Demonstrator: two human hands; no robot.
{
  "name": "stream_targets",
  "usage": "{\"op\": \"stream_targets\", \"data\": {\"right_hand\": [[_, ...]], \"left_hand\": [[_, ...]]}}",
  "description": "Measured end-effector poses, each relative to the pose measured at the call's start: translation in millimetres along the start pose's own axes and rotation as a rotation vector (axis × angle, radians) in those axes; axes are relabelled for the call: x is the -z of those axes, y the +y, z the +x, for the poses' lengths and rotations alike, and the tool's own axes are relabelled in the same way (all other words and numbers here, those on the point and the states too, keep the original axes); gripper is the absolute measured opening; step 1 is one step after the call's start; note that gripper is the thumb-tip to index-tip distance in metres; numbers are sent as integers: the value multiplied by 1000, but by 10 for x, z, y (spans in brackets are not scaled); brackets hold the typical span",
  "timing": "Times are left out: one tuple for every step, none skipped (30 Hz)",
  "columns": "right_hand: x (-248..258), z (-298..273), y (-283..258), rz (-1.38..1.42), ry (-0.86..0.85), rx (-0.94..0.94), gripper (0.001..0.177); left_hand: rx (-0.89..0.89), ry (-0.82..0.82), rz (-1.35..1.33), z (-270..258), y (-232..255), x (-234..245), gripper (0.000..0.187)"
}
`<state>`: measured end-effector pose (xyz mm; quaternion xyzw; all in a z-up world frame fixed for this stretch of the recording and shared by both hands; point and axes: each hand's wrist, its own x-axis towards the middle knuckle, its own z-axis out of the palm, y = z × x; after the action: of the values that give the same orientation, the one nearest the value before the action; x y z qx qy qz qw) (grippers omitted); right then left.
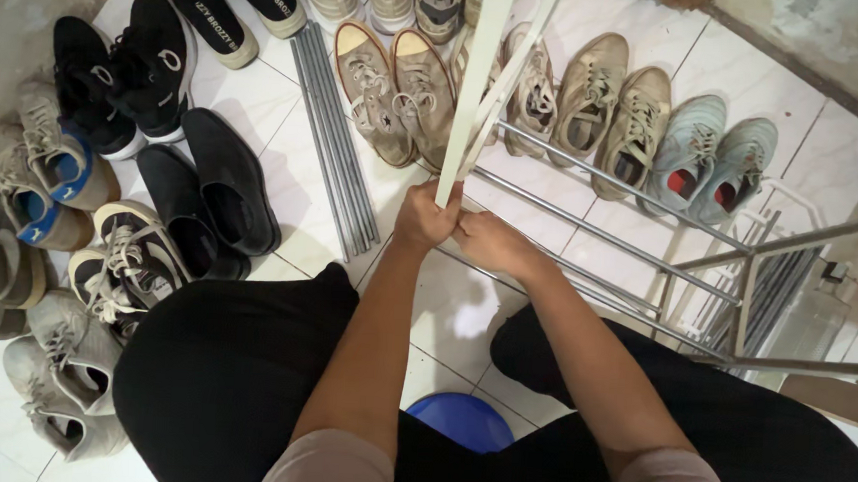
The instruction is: The person assembles a metal shoe rack by inserting vertical and horizontal metal rods into a white plastic frame. They repeatedly pick up rods from the floor, align them with the frame slots, and push them into place to build the structure.
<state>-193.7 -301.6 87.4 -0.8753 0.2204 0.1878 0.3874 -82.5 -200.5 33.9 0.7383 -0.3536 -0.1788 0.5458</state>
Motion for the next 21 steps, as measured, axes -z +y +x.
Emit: {"op": "stream_targets", "data": {"right_hand": [[2, -32, -16, -15, -3, -24, 33], [10, -83, -32, -32, -4, -47, 34], [15, -126, -56, -49, -5, -70, 35], [26, -166, -70, -40, 28, -34, 35], [50, -211, -69, -31, 61, 2, 35], [69, -246, -72, -21, 96, 36, 36], [82, -271, -84, -40, 86, 30, 35], [93, -299, -100, -57, 76, 23, 34], [108, -322, -118, -75, 65, 16, 33], [116, -346, -138, -99, 70, 18, 33], [118, -365, -160, -122, 74, 20, 34], [117, -402, -165, -148, 76, 17, 34], [108, -443, -167, -146, 58, 0, 34], [111, -449, -177, -145, 46, -11, 33], [109, -456, -179, -144, 35, -21, 33], [84, -479, -167, -126, 61, -16, 32], [62, -507, -143, -107, 88, -11, 32], [55, -519, -117, -90, 118, -6, 32], [42, -526, -101, -97, 160, 32, 32], [36, -528, -88, -105, 204, 71, 32], [39, -535, -77, -113, 247, 109, 33]], "left_hand": [[24, -20, -23, 2, -13, 1, 21], [13, -43, -39, 12, -25, 3, 21], [2, -65, -54, 19, -40, 5, 22], [-7, -86, -71, 15, -57, 1, 24], [2, -151, -140, 16, -81, 13, 25], [10, -220, -210, 27, -103, 33, 27], [17, -288, -280, 35, -111, 36, 29], [94, -311, -338, 29, -101, 24, 32], [171, -333, -395, 19, -82, 14, 36], [251, -356, -451, 5, -63, 10, 43], [347, -390, -540, 14, -57, 25, 42], [446, -425, -634, 24, -65, 31, 42], [545, -460, -727, 19, -85, 30, 42], [476, -492, -614, 44, -116, 30, 39], [406, -520, -500, 64, -155, 16, 38], [342, -545, -387, 38, -206, 7, 38], [375, -542, -385, 9, -254, 0, 39], [403, -539, -383, 7, -289, -13, 40], [431, -536, -381, 7, -313, -22, 41], [422, -558, -416, 18, -329, -21, 42], [412, -579, -451, 32, -338, -10, 43]]}}
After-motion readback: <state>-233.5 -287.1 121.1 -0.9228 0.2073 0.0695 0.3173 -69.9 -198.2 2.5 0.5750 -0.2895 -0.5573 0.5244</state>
